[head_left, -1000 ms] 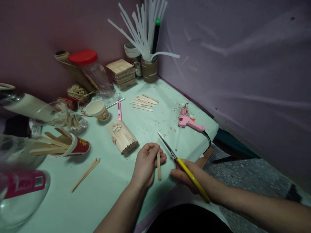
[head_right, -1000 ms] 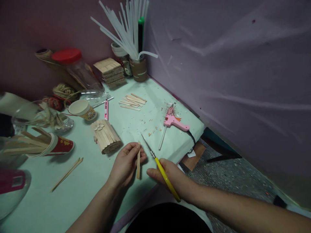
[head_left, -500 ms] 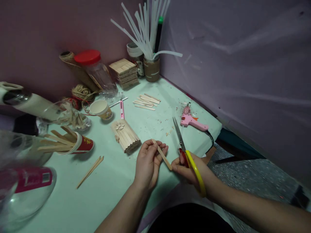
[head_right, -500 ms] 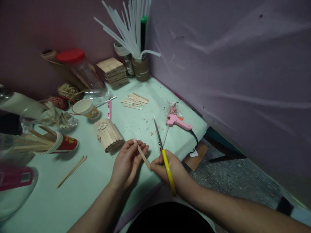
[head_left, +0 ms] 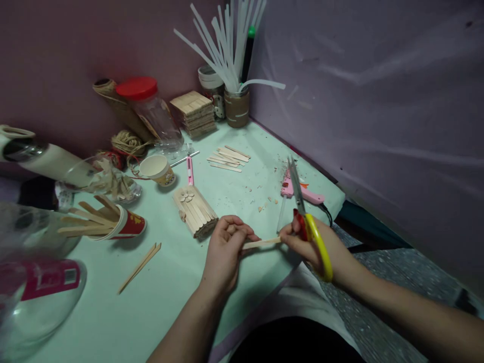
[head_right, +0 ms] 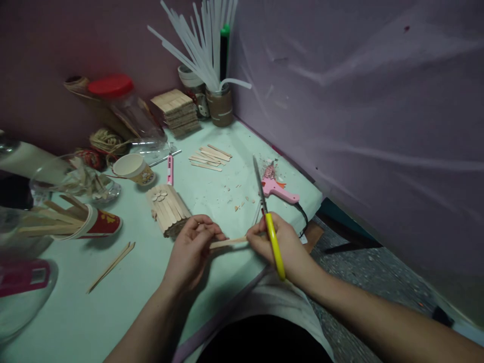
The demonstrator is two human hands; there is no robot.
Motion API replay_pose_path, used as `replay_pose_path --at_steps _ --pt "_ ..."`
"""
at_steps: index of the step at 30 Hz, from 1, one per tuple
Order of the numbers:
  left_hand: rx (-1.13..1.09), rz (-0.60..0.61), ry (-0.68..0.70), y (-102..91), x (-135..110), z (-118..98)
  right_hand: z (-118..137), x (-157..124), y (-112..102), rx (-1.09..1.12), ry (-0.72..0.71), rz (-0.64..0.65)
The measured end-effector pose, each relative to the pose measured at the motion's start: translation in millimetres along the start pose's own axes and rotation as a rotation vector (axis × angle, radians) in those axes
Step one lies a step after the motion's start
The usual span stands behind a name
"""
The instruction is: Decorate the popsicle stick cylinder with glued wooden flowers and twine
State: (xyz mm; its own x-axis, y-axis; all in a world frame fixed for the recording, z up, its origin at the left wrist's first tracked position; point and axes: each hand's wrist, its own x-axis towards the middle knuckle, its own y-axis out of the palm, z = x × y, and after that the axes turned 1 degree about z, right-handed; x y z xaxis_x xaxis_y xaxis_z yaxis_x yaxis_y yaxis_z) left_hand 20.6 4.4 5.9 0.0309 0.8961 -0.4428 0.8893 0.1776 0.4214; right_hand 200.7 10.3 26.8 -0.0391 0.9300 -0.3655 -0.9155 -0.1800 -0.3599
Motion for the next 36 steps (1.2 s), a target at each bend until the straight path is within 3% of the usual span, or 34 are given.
replay_pose_path --at_steps 3,6,9,12,16,20,25,36 --pt "0.358 0.203 -0.086 -3.1 -2 -6 5 4 -15 -0.086 -0.079 -0.041" --pt "0.581 0.422 -0.101 -4.6 -5 -7 7 3 -15 -0.056 -0.078 0.083" --pt "0.628 0.501 -0.132 -4.7 -6 -2 6 1 -6 -0.028 -0.059 0.201" --pt "0.593 0.457 -0.162 -4.8 -4 3 2 2 1 -0.037 -0.068 0.171" --pt "0.343 0.224 -0.18 -5.9 1 3 -4 4 1 -0.081 -0.091 0.076" --pt "0.144 0.054 -0.182 -5.4 5 -2 -11 -4 1 -0.242 -0.066 0.192" --pt "0.061 0.039 -0.142 -1.2 3 -2 -17 -18 5 -0.373 -0.016 0.334" --pt "0.122 0.103 -0.078 -2.7 1 2 -12 -22 3 -0.46 0.044 0.375"
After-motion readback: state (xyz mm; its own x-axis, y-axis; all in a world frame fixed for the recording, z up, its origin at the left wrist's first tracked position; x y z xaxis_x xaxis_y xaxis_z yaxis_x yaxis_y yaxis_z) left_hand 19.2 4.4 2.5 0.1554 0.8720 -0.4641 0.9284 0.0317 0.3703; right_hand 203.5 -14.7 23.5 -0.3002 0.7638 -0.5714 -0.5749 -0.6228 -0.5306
